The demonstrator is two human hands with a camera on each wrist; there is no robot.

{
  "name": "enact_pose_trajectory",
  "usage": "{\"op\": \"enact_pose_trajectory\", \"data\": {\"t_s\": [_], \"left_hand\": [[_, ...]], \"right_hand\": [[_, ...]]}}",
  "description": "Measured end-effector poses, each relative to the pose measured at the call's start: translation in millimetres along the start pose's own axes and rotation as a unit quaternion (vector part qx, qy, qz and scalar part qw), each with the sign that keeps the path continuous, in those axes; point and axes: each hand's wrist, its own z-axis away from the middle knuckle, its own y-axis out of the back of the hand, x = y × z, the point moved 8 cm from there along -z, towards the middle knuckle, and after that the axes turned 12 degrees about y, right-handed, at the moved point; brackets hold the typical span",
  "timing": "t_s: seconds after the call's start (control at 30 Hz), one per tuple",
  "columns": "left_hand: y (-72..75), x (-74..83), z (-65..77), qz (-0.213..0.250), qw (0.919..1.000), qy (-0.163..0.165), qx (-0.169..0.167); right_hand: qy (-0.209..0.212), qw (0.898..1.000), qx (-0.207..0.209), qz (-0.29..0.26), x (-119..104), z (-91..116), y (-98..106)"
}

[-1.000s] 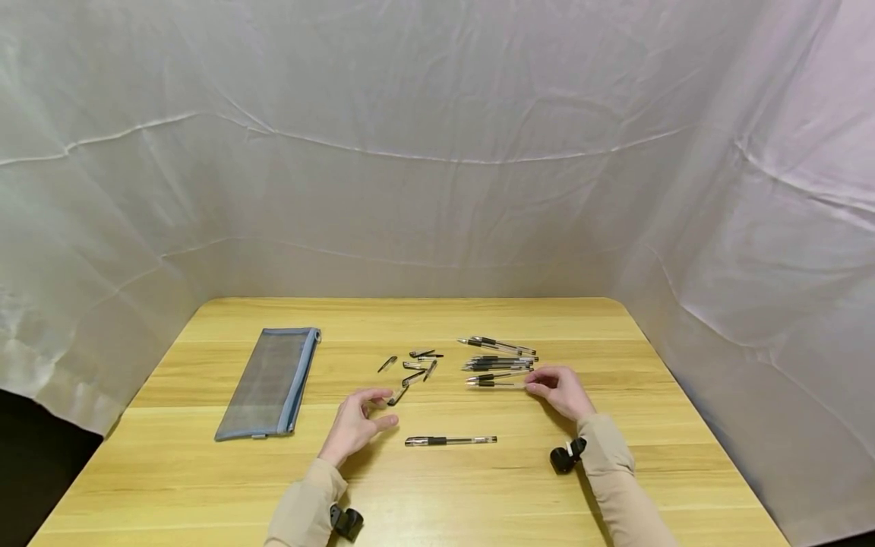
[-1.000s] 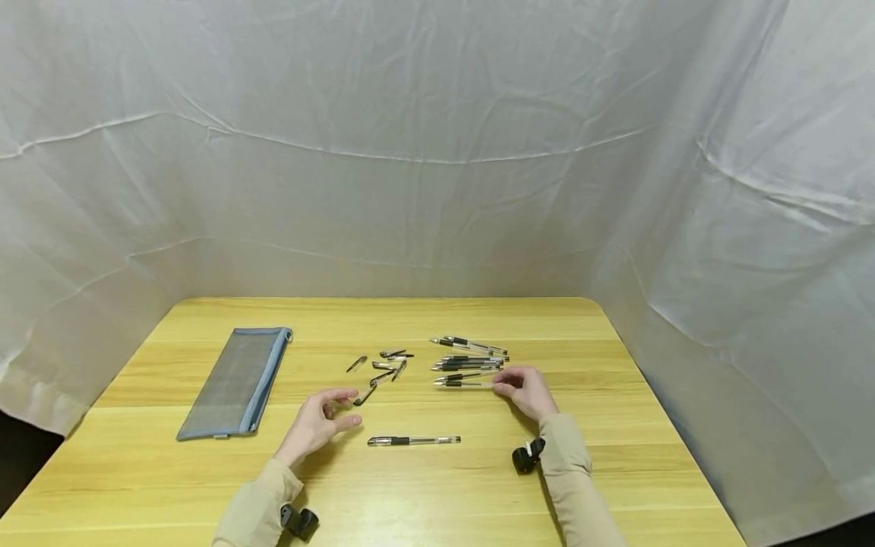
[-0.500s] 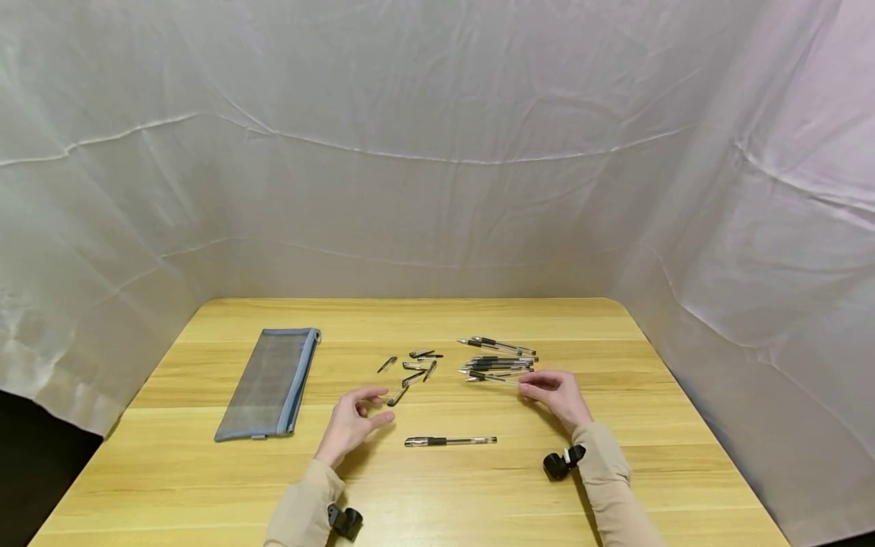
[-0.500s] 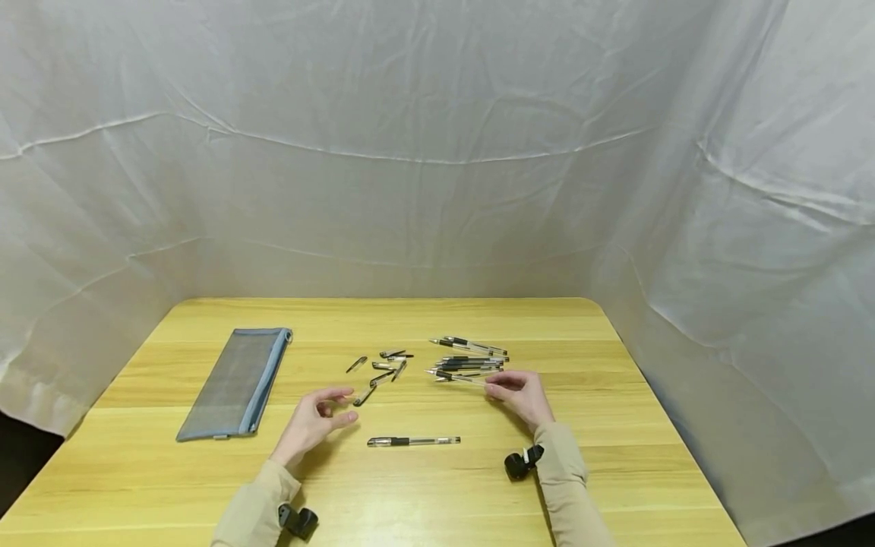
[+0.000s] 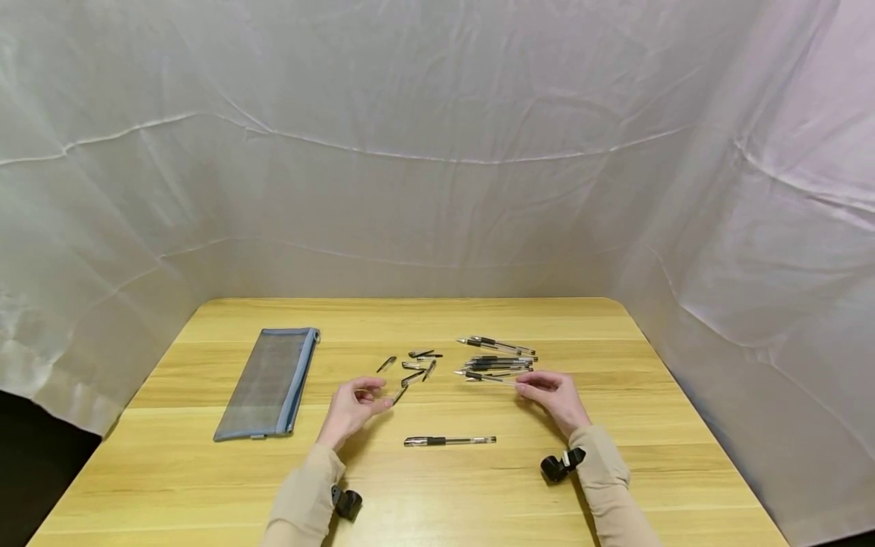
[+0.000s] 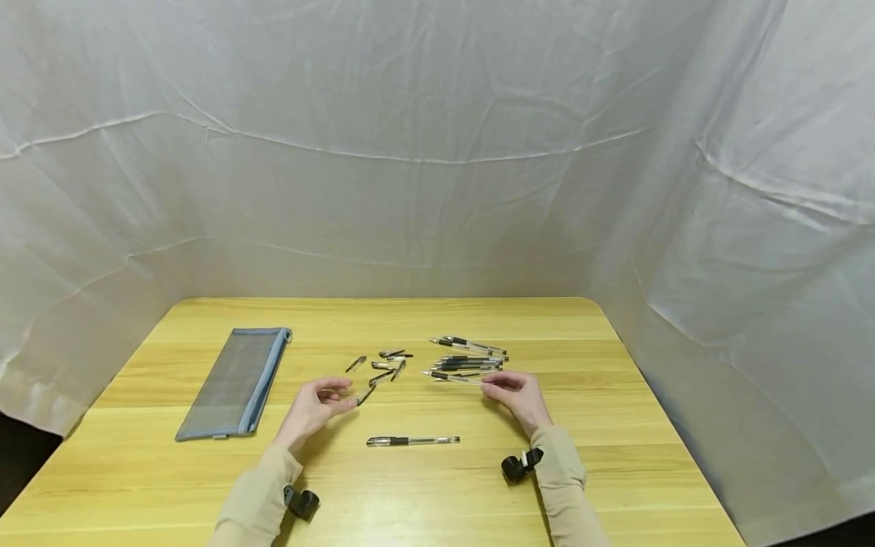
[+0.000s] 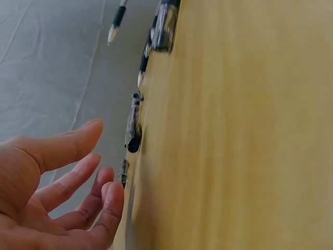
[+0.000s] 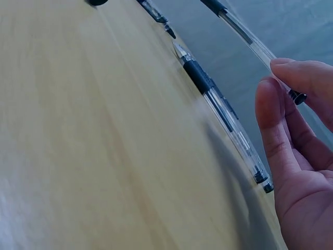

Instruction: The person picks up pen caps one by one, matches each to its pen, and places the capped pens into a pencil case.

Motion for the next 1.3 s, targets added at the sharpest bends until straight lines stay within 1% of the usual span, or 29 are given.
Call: {"op": "enact_pose_trajectory", "data": {"t_s": [0.07,0.23,0.37,0.53,0.77,1.07,1.3], "left_hand": [[0.0,2.6,-3.6,-0.02,0.9997,-0.006,0.009],[-1.5,5.9,-12.1,-0.074,0.9968,-0.004,0.031],[-3.2,7.5,-15.6,-0.097,0.9947,0.007,0.035],[-5.2,8.6,-17.1,-0.113,0.9928,0.02,0.035],[-8.8,8.6,-19.6,-0.119,0.9919,0.027,0.036],[-9.5,8.0,-21.8,-0.121,0.9918,0.026,0.033],[-9.7,7.9,-21.8,-0.125,0.9915,0.024,0.03]], "right_hand": [[0.006,1.0,0.0,-0.001,-1,0,0],[0.019,1.0,-0.011,-0.019,-3,0,-5],[0.016,0.999,-0.015,-0.024,-2,0,-8],[0.012,1.0,-0.016,-0.023,-2,0,-9],[0.014,0.999,-0.015,-0.025,-3,-1,-10],[0.014,0.999,-0.017,-0.042,-3,-3,-11],[0.014,0.999,-0.019,-0.035,-1,-3,-12]]}}
